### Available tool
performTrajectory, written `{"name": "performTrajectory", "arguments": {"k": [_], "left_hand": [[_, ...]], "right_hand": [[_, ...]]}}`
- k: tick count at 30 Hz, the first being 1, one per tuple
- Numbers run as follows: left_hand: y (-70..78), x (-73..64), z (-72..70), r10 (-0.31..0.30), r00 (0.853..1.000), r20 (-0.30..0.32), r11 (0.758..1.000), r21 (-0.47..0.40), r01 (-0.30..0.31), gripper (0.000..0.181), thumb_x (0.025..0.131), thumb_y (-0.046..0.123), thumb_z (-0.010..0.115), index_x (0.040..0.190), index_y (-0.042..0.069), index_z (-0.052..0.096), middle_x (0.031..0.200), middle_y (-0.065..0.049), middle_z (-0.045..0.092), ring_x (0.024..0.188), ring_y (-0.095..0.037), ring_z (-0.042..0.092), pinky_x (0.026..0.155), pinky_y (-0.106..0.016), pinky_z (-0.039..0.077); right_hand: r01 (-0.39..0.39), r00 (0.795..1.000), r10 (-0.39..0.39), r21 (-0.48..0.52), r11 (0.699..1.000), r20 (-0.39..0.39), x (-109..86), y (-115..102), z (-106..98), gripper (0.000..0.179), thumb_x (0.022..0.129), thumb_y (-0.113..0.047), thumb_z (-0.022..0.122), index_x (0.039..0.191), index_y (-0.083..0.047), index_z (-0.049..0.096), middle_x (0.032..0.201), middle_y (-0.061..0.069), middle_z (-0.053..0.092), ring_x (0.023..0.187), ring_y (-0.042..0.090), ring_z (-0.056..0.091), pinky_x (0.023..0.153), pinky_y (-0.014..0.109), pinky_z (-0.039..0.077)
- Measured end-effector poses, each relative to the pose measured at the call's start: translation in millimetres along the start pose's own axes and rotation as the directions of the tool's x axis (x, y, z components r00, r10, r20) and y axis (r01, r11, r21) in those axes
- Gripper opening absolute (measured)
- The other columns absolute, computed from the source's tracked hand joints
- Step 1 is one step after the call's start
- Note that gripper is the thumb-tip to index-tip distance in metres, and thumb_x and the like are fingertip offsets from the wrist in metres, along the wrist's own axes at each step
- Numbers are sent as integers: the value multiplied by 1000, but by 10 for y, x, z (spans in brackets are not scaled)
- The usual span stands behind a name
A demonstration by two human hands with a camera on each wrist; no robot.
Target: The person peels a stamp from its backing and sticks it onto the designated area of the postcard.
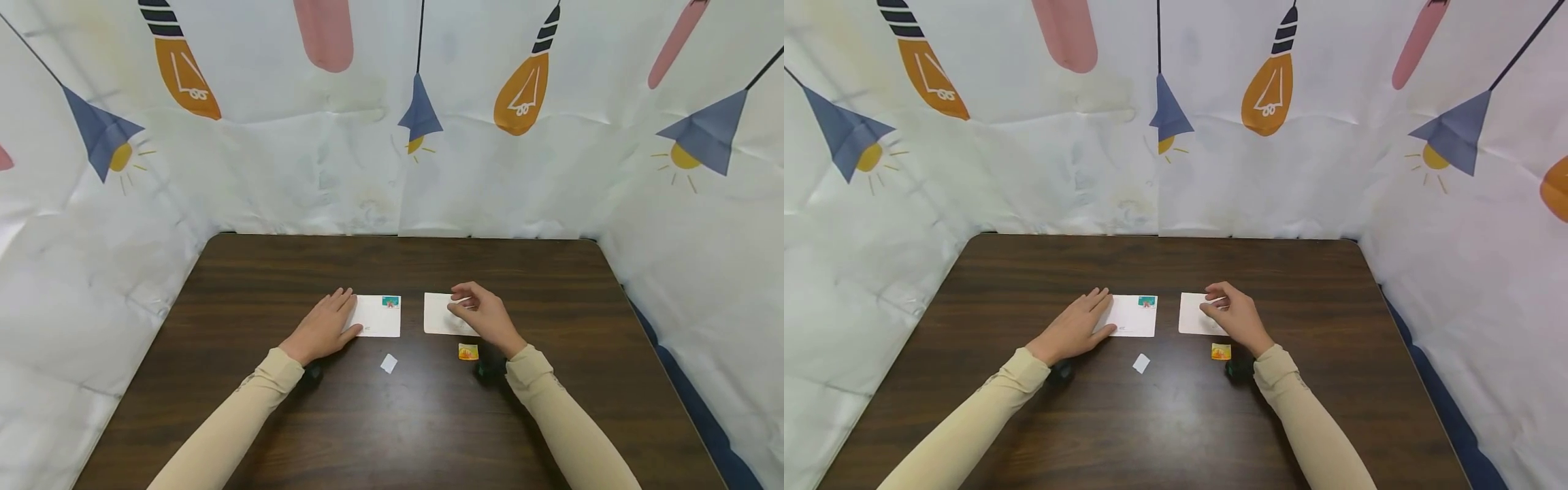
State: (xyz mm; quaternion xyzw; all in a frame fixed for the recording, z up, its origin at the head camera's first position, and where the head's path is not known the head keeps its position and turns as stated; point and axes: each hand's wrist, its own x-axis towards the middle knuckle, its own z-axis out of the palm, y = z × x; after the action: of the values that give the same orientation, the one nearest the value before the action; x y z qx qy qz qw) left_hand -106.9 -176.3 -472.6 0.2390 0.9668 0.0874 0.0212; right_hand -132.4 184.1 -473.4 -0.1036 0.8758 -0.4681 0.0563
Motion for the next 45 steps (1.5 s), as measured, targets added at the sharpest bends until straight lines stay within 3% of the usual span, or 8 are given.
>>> {"name": "performTrajectory", "arguments": {"k": [8, 20, 28, 39, 45], "left_hand": [[129, 127, 13, 35, 999, -8, 999, -10, -35, 73, 103, 40, 61, 155, -7, 40, 162, -25, 42, 153, -41, 39, 126, -55, 34], [327, 351, -1, 74, 997, -19, 997, -16, -74, 72, 104, 40, 60, 155, -7, 40, 162, -24, 43, 154, -38, 39, 127, -53, 33], [492, 530, 16, 99, 995, 13, 995, -19, -99, 73, 105, 41, 57, 157, -6, 37, 164, -24, 39, 156, -37, 36, 129, -52, 30], [732, 723, 53, 153, 988, 29, 988, 17, -153, 74, 106, 44, 54, 157, -6, 36, 165, -24, 37, 156, -38, 36, 129, -51, 31], [883, 803, 126, 155, 983, 96, 987, 32, -159, 74, 107, 46, 51, 160, -2, 31, 168, -22, 33, 158, -35, 32, 130, -49, 29]], "right_hand": [[-63, 998, 62, 50, 997, 7, -117, 121, -120, 40, 95, -30, 76, 126, -6, 69, 115, 12, 76, 103, 26, 74, 83, 28, 58], [-113, 993, 115, -46, 993, 33, -279, 215, -217, 27, 93, -31, 78, 111, -11, 75, 102, 7, 78, 86, 13, 72, 78, 27, 58], [-95, 992, 103, -108, 990, 70, -419, 200, -229, 22, 91, -23, 80, 108, -10, 77, 98, 4, 78, 85, 12, 72, 80, 33, 61], [-5, 992, 35, -245, 970, 118, -516, 212, -159, 19, 86, -18, 84, 102, -11, 78, 92, 0, 73, 80, 8, 62, 73, 22, 55], [24, 994, 10, -299, 954, 112, -566, 229, -137, 23, 83, -23, 87, 101, -12, 78, 92, -3, 71, 82, 8, 61, 76, 26, 55]]}}
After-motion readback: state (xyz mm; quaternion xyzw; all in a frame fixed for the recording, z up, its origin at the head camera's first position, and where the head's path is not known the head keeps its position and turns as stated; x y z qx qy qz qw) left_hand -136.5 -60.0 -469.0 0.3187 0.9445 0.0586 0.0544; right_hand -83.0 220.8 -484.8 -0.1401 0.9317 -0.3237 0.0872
